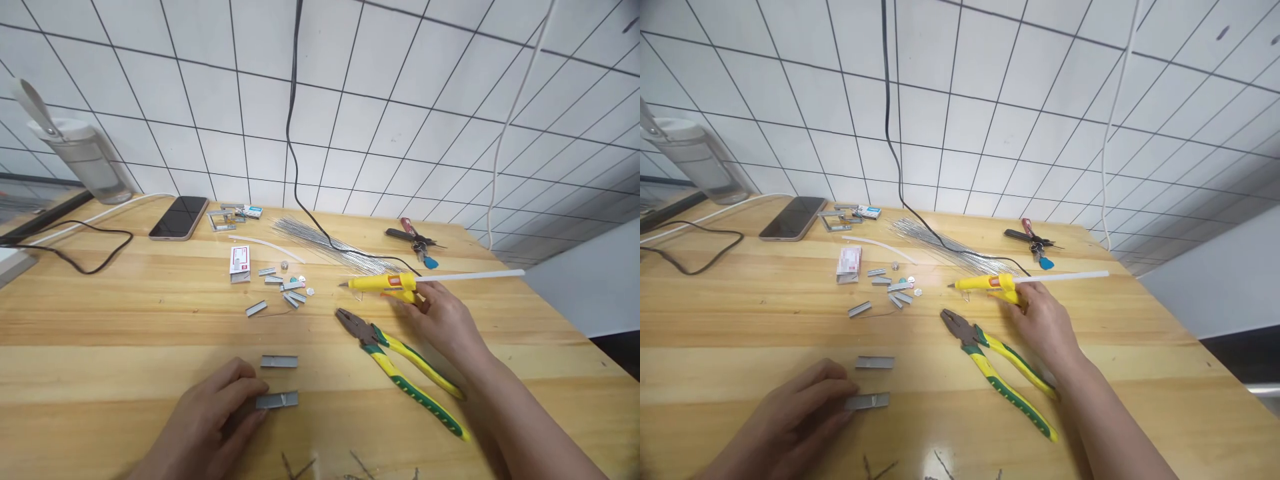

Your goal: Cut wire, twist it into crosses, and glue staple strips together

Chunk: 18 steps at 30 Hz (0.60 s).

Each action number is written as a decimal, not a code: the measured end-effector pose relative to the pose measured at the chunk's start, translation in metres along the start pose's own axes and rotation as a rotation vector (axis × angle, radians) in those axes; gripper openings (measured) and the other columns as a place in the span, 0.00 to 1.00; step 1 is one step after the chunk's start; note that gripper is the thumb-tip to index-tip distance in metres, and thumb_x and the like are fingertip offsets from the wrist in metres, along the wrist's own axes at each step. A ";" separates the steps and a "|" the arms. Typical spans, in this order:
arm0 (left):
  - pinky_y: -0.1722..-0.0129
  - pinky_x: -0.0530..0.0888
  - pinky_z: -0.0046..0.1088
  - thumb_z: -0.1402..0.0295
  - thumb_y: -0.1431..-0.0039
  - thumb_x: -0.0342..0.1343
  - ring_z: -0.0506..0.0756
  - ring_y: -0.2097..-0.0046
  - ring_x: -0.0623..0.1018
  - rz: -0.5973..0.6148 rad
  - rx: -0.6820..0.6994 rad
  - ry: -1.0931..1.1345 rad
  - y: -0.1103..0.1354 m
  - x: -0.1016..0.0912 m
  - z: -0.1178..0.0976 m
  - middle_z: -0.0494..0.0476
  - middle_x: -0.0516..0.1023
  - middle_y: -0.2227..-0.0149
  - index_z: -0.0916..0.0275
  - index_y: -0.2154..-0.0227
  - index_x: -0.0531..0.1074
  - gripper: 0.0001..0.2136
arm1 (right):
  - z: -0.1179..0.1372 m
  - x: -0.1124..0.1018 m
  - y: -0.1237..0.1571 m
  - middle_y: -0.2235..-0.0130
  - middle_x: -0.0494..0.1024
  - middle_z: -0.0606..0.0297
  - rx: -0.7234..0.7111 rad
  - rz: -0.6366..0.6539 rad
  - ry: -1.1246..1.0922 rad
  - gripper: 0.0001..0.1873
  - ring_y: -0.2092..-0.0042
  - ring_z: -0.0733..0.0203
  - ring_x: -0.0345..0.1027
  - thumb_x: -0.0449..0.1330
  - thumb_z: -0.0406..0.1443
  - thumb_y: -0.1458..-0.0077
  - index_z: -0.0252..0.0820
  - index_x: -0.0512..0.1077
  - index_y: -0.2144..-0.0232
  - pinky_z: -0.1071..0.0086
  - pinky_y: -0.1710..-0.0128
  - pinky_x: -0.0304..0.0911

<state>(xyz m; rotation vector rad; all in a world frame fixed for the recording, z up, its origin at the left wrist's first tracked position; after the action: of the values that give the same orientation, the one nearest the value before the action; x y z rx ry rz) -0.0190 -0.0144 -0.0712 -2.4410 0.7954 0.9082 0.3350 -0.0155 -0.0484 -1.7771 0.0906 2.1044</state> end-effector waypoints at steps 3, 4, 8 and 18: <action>0.67 0.71 0.21 0.68 0.42 0.49 0.51 0.67 0.74 0.006 -0.004 0.004 0.000 0.002 0.001 0.53 0.73 0.67 0.56 0.65 0.71 0.06 | -0.001 0.004 0.000 0.68 0.72 0.59 0.001 0.015 0.031 0.14 0.70 0.55 0.66 0.54 0.44 0.49 0.40 0.70 0.66 0.67 0.74 0.57; 0.67 0.72 0.21 0.68 0.42 0.49 0.51 0.67 0.74 0.007 -0.003 0.007 0.001 0.003 0.001 0.54 0.73 0.67 0.57 0.65 0.71 0.06 | -0.002 0.005 -0.001 0.70 0.72 0.60 -0.001 0.021 0.038 0.14 0.71 0.55 0.66 0.54 0.43 0.49 0.40 0.70 0.66 0.67 0.75 0.57; 0.68 0.72 0.21 0.68 0.41 0.49 0.51 0.67 0.75 -0.023 0.012 0.008 0.003 0.000 -0.001 0.54 0.74 0.67 0.57 0.65 0.71 0.06 | -0.005 0.009 -0.002 0.72 0.73 0.60 -0.023 0.042 0.056 0.11 0.72 0.56 0.66 0.53 0.41 0.48 0.41 0.70 0.69 0.69 0.76 0.55; 0.66 0.70 0.26 0.72 0.40 0.45 0.53 0.62 0.75 -0.115 0.247 -0.348 -0.110 -0.049 -0.027 0.56 0.75 0.63 0.61 0.66 0.73 0.10 | -0.003 0.013 -0.003 0.68 0.74 0.56 -0.032 0.049 0.101 0.09 0.69 0.54 0.68 0.53 0.39 0.47 0.40 0.69 0.70 0.69 0.75 0.55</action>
<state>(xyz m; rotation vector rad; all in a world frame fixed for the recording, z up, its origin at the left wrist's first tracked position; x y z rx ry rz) 0.0326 0.0709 0.0008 -2.0199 0.5953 1.0806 0.3371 -0.0102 -0.0605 -1.9191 0.1294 2.0596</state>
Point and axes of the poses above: each hand's wrist, its own y-axis away from the middle knuckle, its own x-axis out of the palm, z = x × y, the point moved 3 cm from there along -y, towards the middle knuckle
